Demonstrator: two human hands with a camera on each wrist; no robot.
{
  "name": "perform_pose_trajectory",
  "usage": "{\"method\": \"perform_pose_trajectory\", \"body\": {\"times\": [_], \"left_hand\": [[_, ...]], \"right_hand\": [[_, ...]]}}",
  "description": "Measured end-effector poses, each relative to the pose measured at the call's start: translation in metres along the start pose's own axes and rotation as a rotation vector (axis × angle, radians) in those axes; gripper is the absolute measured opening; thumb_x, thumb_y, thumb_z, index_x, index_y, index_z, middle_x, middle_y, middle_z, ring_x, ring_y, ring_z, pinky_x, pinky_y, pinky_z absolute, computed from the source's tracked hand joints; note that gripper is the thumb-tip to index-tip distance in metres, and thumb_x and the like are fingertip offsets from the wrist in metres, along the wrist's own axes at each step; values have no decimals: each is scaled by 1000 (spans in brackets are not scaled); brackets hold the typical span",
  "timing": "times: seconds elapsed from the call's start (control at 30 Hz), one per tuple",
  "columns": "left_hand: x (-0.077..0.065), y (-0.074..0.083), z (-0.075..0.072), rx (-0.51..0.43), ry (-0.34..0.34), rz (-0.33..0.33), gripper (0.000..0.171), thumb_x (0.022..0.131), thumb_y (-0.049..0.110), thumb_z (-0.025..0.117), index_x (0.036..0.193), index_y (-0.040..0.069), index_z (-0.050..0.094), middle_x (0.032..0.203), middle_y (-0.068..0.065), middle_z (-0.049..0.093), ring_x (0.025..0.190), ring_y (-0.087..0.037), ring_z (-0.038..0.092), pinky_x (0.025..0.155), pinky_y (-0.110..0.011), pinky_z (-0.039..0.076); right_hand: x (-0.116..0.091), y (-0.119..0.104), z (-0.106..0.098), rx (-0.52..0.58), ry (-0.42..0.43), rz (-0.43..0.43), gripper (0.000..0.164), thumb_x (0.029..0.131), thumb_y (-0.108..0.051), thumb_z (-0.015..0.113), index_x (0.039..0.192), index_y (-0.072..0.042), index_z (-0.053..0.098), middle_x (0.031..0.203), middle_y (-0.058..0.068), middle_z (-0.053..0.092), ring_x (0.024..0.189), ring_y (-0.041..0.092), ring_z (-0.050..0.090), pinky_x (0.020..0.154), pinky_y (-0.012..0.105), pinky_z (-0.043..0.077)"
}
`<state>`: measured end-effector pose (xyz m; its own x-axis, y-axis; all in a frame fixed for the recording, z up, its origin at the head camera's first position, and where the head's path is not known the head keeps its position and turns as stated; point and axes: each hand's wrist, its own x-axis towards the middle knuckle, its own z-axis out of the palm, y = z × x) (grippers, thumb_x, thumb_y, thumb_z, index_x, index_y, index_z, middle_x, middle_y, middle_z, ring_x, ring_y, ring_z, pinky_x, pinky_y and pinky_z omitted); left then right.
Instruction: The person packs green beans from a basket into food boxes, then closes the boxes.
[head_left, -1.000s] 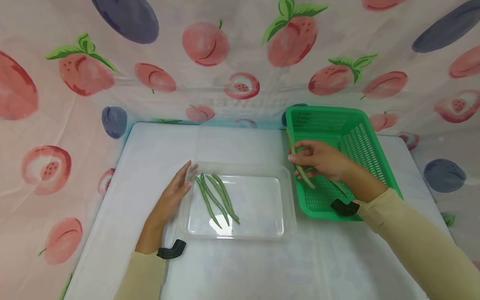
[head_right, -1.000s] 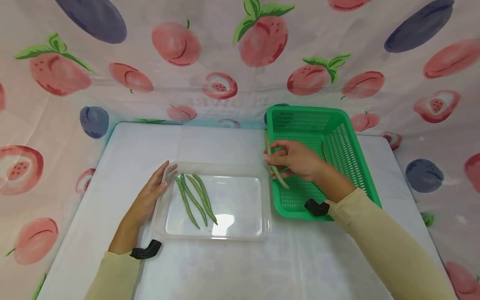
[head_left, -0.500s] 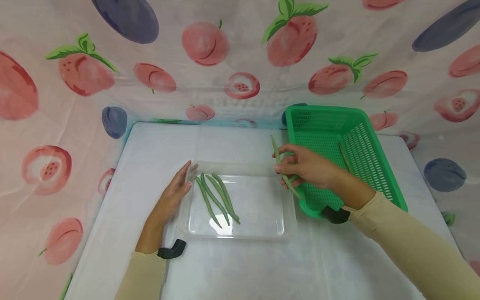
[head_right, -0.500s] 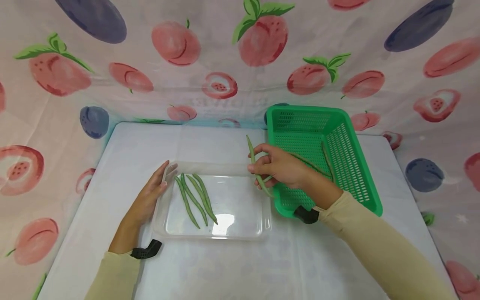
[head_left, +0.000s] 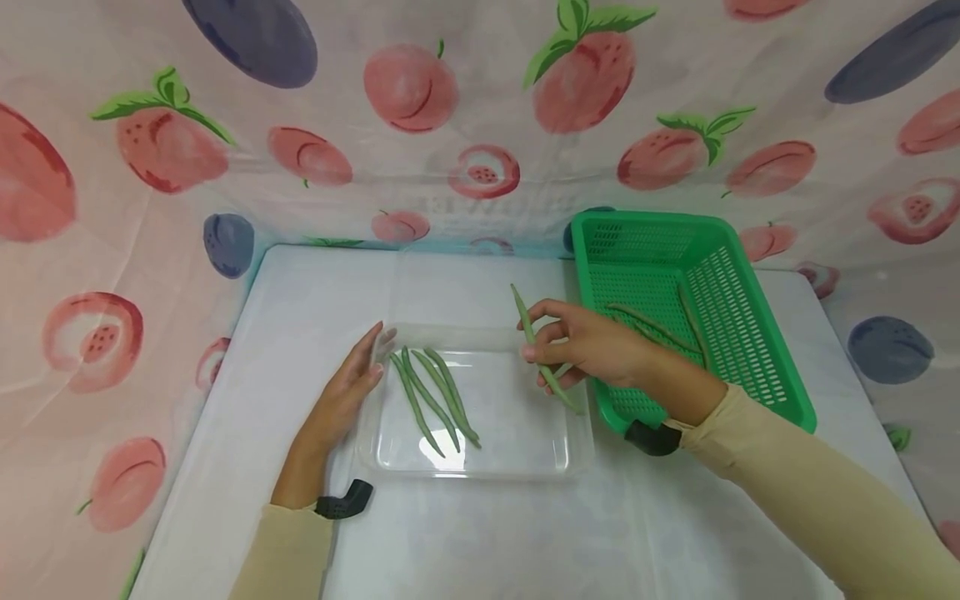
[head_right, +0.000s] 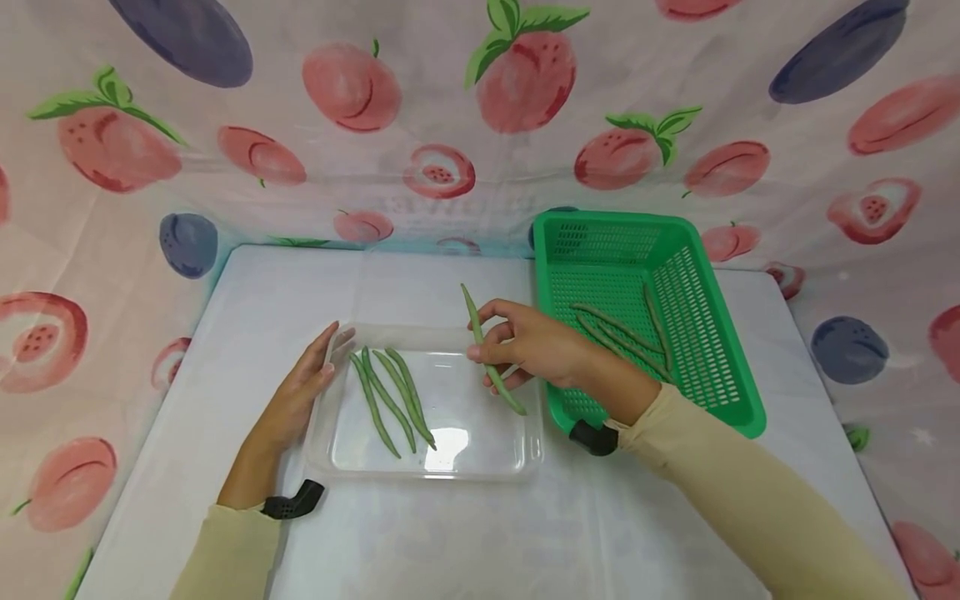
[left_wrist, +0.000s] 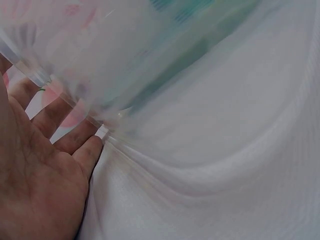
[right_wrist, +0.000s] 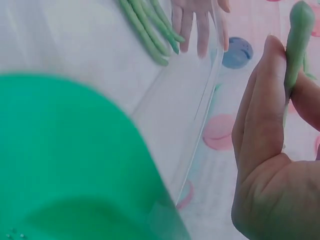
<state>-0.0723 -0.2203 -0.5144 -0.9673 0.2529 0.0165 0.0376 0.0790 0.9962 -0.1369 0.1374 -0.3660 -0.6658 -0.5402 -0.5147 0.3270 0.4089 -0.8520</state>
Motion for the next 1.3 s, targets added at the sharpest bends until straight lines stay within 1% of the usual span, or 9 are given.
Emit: {"method": "perform_pose_trajectory", "body": {"times": [0.1,0.3,0.47,0.63,0.73,0.83,1.03,1.17,1.3], "left_hand": [[1,0,0,4,0,3,62,108,12,43,165,21,19,169,-7,26,160,-30,11,124,-65,11],[1,1,0,4,0,2,63,108,10,42,165,20,18,170,-8,26,160,-31,10,124,-64,9],[0,2,1,8,0,-6,62,108,12,42,165,21,18,170,-7,26,160,-31,11,124,-64,11],[0,4,1,7,5,-5,63,108,11,42,165,19,17,170,-7,26,159,-31,12,124,-65,11],[0,4,1,1,3,-5,63,108,9,41,165,17,17,170,-8,26,159,-32,12,123,-65,12],[0,4,2,-2,2,-10,63,108,8,41,165,17,17,170,-9,25,159,-32,12,124,-65,11],[-1,5,2,2,8,-17,63,108,10,42,165,20,18,170,-7,25,160,-31,10,123,-66,11],[0,6,2,-1,8,-10,63,108,10,42,165,19,17,170,-8,25,160,-32,10,123,-66,11],[-1,5,1,-5,2,-8,63,108,10,41,165,18,17,170,-9,25,160,-32,10,124,-65,10]], "right_hand": [[2,-3,4,2,-6,4,40,99,-18,68,132,-12,46,95,13,66,75,33,72,64,38,61],[3,-7,13,17,-17,6,37,100,-14,67,130,-12,47,92,12,64,72,30,72,60,35,60],[4,-9,18,12,-26,10,36,99,-15,68,130,-13,48,92,12,65,72,33,72,58,34,59],[5,-8,21,20,-42,11,36,100,-15,67,130,-13,48,93,13,65,80,43,72,63,39,61],[6,-7,22,27,-46,13,36,100,-15,67,130,-13,47,93,13,64,82,44,72,67,44,63],[6,-7,22,32,-46,14,38,99,-15,68,131,-13,47,93,12,64,80,42,72,68,47,63],[6,-8,24,35,-54,14,38,99,-16,68,131,-14,48,93,12,63,78,38,72,67,46,63],[7,-10,24,32,-58,7,39,98,-17,69,131,-15,49,92,12,64,76,33,72,67,44,63],[6,-12,25,31,-62,-1,40,98,-19,69,132,-15,48,94,12,65,76,30,73,69,45,63]]}}
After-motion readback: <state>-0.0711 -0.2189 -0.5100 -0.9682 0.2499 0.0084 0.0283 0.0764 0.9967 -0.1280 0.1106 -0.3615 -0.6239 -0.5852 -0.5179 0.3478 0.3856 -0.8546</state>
